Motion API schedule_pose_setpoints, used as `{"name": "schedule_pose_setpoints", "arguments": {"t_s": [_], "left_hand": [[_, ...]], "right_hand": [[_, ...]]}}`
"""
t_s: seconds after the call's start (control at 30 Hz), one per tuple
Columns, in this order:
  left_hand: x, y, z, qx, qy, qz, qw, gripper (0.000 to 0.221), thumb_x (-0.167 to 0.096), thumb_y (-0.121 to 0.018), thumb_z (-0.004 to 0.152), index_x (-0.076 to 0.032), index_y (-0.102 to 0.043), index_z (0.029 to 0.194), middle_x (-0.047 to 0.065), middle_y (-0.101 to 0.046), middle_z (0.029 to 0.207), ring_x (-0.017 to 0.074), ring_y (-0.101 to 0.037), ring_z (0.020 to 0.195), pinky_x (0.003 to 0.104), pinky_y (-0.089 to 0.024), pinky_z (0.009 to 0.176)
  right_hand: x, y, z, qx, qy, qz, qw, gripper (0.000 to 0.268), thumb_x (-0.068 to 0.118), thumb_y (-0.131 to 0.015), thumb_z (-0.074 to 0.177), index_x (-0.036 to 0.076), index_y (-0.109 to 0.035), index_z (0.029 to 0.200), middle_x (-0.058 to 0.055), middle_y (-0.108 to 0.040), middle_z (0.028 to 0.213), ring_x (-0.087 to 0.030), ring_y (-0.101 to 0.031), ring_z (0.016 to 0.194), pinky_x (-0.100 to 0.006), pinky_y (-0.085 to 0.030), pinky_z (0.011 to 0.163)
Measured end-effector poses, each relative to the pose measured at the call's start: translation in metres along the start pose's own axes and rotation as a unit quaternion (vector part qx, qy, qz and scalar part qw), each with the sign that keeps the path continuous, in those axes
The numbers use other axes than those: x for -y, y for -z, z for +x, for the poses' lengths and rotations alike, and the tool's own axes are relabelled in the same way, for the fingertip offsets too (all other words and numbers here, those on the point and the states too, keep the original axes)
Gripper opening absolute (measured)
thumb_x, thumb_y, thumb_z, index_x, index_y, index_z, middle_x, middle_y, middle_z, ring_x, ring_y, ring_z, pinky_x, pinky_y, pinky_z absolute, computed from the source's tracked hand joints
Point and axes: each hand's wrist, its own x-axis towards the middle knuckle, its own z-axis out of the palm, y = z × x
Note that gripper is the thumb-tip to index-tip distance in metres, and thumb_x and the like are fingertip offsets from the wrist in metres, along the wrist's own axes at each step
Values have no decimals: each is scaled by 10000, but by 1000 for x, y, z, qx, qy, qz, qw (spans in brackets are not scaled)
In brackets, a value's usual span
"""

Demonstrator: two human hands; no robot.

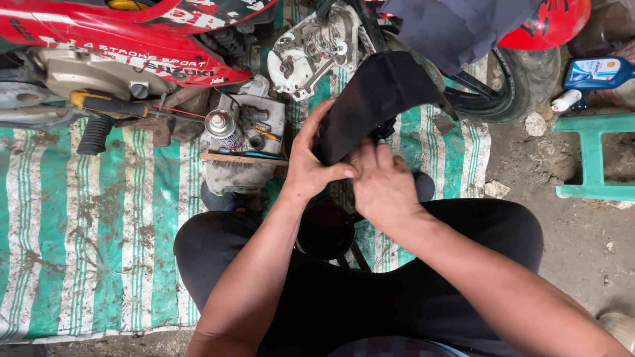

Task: Cleaning a motorcycle instrument cluster housing using a cloth

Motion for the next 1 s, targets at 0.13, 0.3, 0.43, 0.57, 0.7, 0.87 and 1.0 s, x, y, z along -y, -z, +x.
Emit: {"name": "schedule_pose_setpoints", "arguments": {"t_s": [0.13, 0.3, 0.43, 0.57, 0.7, 0.87, 1.0], "left_hand": [[3, 0, 1, 2, 20, 19, 1000, 1292, -473, -1145, 553, -135, -575, 1662, 125, -689, 1506, 215, -654, 1372, 418, -480, 1249], [9, 5, 0, 6, 56, 54, 997, 1279, -459, -1148, 530, -151, -598, 1643, 163, -711, 1479, 267, -683, 1367, 441, -502, 1224], [-2, 1, 6, -14, 75, -23, 997, 1187, -489, -1126, 623, -149, -610, 1636, 92, -724, 1465, 170, -640, 1337, 400, -490, 1219], [5, -1, 3, -24, 87, -48, 995, 1107, -431, -1120, 684, -140, -616, 1627, 92, -728, 1434, 163, -645, 1309, 378, -517, 1185], [9, -1, 0, -29, 115, -72, 990, 1039, -359, -1108, 738, -119, -612, 1618, 99, -743, 1365, 175, -662, 1241, 362, -549, 1123], [12, -5, -8, -36, 164, -76, 983, 948, -335, -1062, 805, -121, -604, 1607, 88, -729, 1235, 188, -696, 1140, 343, -606, 992], [0, -9, -5, -62, 229, -39, 971, 966, -318, -1083, 738, -134, -638, 1575, 116, -696, 1184, 220, -703, 1028, 329, -652, 820]], "right_hand": [[-10, 32, 3, 18, -26, 12, 999, 489, 248, -618, 864, 60, -677, 1312, -149, -635, 1259, -319, -595, 1079, -395, -602, 607], [-30, 24, -26, 197, -81, 148, 966, 277, 219, -689, 837, 71, -803, 1042, -134, -699, 881, -317, -731, 766, -422, -598, 473], [-68, 55, -39, 346, -311, 364, 807, 576, 249, -714, 860, 195, -682, 1433, -260, -810, 1052, -529, -800, 1046, -657, -629, 850], [-59, 30, -67, 25, -476, 673, 566, 479, 38, -632, 865, 72, -648, 1343, -182, -672, 1049, -367, -711, 1043, -418, -557, 897], [-50, 37, -48, -226, -409, 803, 371, 335, 20, -611, 871, 64, -619, 1204, -98, -672, 1037, -227, -719, 1013, -294, -612, 878], [-54, 15, -7, 45, -290, 650, 701, 570, 78, -783, 983, -60, -510, 1464, -360, -595, 1368, -551, -545, 1356, -687, -488, 1046], [-54, -39, 10, 176, -410, 493, 747, 333, 381, -921, 917, 151, -790, 1119, -116, -817, 905, -379, -805, 1002, -525, -609, 779]]}}
